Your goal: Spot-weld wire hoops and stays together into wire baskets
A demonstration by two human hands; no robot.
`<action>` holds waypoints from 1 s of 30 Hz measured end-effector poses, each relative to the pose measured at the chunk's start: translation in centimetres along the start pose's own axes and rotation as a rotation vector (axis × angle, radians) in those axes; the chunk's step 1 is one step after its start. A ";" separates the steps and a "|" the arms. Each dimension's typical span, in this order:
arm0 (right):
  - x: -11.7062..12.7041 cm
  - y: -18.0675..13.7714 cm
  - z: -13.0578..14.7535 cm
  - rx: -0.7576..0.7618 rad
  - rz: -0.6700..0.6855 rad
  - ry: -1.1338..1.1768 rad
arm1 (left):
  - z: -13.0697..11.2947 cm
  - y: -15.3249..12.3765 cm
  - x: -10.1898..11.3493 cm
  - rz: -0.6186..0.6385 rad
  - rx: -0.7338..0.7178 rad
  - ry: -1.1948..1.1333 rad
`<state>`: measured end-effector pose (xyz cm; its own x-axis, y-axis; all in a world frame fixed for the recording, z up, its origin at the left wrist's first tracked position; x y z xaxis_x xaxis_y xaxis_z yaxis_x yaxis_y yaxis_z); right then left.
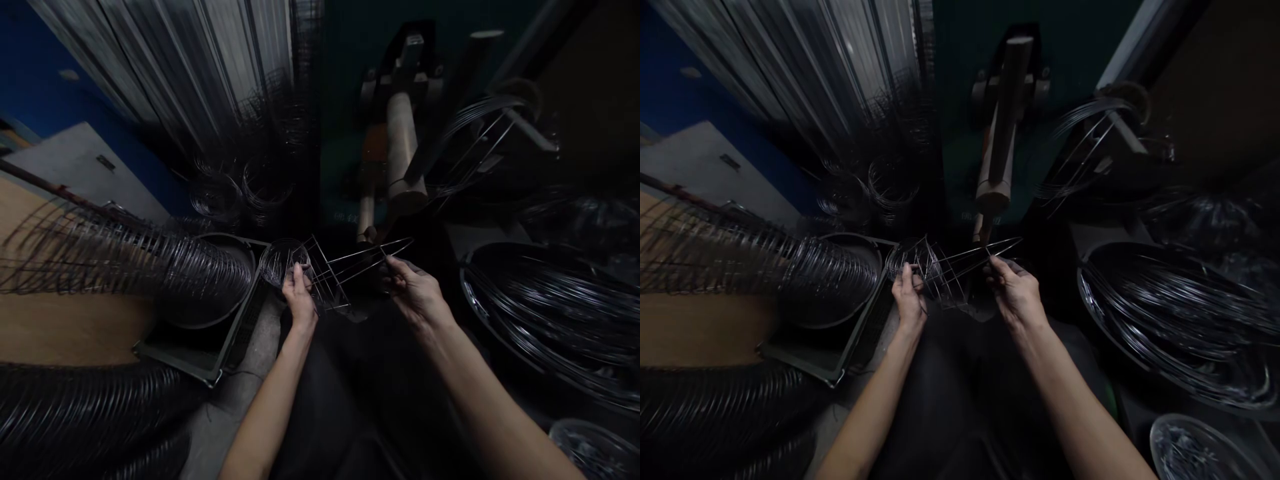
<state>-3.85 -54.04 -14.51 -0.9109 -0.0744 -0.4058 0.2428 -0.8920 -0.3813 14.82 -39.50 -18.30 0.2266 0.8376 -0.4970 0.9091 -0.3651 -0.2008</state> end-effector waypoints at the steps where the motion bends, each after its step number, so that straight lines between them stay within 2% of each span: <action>1: -0.1 0.0 0.0 0.002 0.005 0.002 | 0.0 0.0 0.0 -0.003 0.001 -0.004; 5: -0.7 0.3 0.1 0.009 0.047 0.015 | -0.2 0.2 -0.1 -0.015 0.003 -0.002; 14: -0.9 -0.1 0.0 -0.020 0.010 0.029 | -1.1 0.2 -0.6 0.022 0.013 0.012; 19: 1.2 -1.0 -0.6 -0.062 -0.030 0.094 | -1.0 0.3 -0.8 0.034 0.015 -0.022; 25: 4.1 -1.1 -0.8 -0.028 -0.070 0.071 | -1.2 1.5 -0.9 0.007 -0.016 -0.033; 30: 4.2 -1.7 -0.5 0.004 -0.045 0.006 | -2.0 1.8 -0.9 -0.004 -0.027 -0.018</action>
<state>-7.88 -52.65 -15.95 -0.9189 -0.0313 -0.3932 0.1998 -0.8963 -0.3958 16.96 -40.12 -16.52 0.2167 0.8318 -0.5111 0.9191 -0.3503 -0.1804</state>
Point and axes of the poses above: each hand's wrist, its own y-axis towards the middle knuckle, its own x-axis out of the back of the hand, z = x × y, the point moved 9 cm from there along y, towards the middle knuckle, and after that the axes turned 5 degrees about x, right-handed, at the moved point
